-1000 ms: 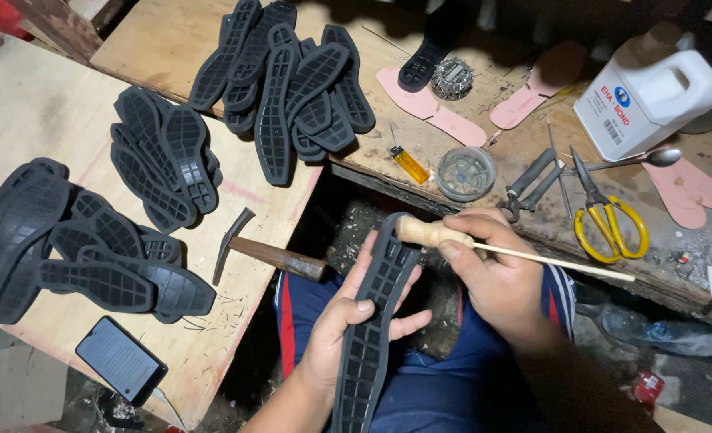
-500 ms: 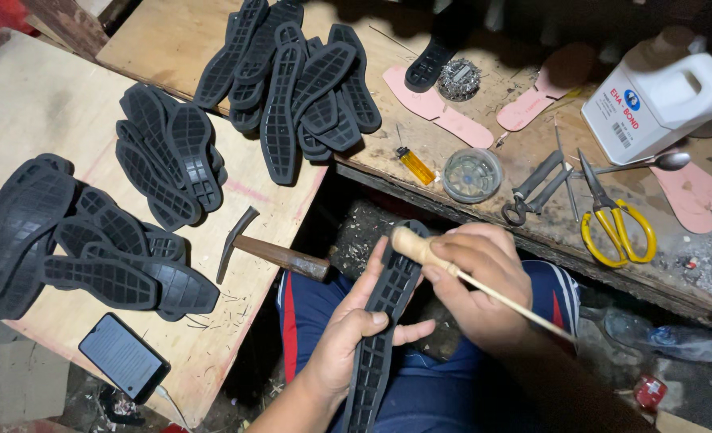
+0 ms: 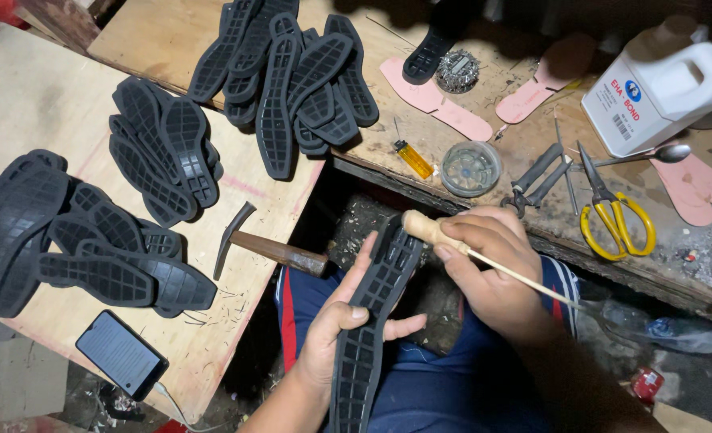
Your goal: The person opens a white glue jug and dips a long-handled brush into a small glue container. They hold each black foam shoe sole in one hand and brush glue over its grid-textured surface, then set the finished sole on the workbench and pick up the next one, repeating the cycle.
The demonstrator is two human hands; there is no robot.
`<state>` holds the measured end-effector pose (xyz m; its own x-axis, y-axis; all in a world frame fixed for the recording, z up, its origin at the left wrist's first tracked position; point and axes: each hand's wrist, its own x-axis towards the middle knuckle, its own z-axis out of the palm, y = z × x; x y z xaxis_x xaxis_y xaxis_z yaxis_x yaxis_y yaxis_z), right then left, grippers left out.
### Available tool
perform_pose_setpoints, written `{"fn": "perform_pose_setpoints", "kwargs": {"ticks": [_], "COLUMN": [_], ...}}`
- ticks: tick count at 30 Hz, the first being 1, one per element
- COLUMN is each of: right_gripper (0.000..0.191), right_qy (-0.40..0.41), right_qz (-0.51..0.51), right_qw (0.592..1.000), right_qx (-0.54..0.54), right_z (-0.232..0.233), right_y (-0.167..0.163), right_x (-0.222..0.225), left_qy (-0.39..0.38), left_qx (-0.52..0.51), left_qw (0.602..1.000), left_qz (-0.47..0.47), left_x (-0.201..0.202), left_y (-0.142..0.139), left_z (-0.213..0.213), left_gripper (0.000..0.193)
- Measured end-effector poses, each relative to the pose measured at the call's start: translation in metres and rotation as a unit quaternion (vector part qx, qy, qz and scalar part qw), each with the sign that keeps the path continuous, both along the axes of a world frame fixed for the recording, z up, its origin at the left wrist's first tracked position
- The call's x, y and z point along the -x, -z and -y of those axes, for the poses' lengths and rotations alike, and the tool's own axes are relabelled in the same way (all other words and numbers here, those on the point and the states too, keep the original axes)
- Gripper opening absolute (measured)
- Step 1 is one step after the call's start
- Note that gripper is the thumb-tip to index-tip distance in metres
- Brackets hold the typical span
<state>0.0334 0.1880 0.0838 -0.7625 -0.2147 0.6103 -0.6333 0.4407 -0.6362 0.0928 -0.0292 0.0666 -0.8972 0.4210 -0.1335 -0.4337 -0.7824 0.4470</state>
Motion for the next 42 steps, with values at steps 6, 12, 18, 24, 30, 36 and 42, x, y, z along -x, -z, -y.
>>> {"fn": "perform_pose_setpoints", "kwargs": {"ticks": [6,12,18,24,30,36,42], "right_gripper": [0.026,0.023,0.019,0.022,0.02,0.025,0.03], "right_qy": [-0.061,0.009,0.026,-0.129,-0.056,-0.134,-0.155], "right_qz": [0.037,0.05,0.141,0.179,0.032,0.022,-0.013], "right_qw": [0.997,0.999,0.983,0.955,0.994,0.99,0.988], "right_qx": [-0.001,0.014,0.117,0.196,0.084,0.046,-0.019], "right_z": [0.002,-0.02,-0.031,-0.042,-0.01,0.003,-0.011], "right_y": [0.006,0.016,0.031,0.052,0.048,0.028,0.024], "right_x": [-0.016,-0.009,-0.003,0.002,-0.016,-0.029,-0.02], "left_qy": [-0.012,0.051,0.089,0.086,0.062,0.021,0.04], "left_qx": [-0.07,-0.213,-0.316,-0.207,-0.187,-0.194,-0.179], "left_qw": [0.997,0.975,0.943,0.974,0.98,0.977,0.982], "left_qz": [0.032,0.039,0.057,0.028,0.03,0.085,0.041], "left_x": [-0.001,-0.001,-0.001,0.001,0.004,0.001,0.005], "left_y": [0.012,0.023,0.028,0.024,0.022,0.028,0.026], "left_z": [0.005,0.007,0.009,0.013,0.006,0.004,0.002], "left_gripper": [0.101,0.101,0.102,0.104,0.101,0.081,0.084]}}
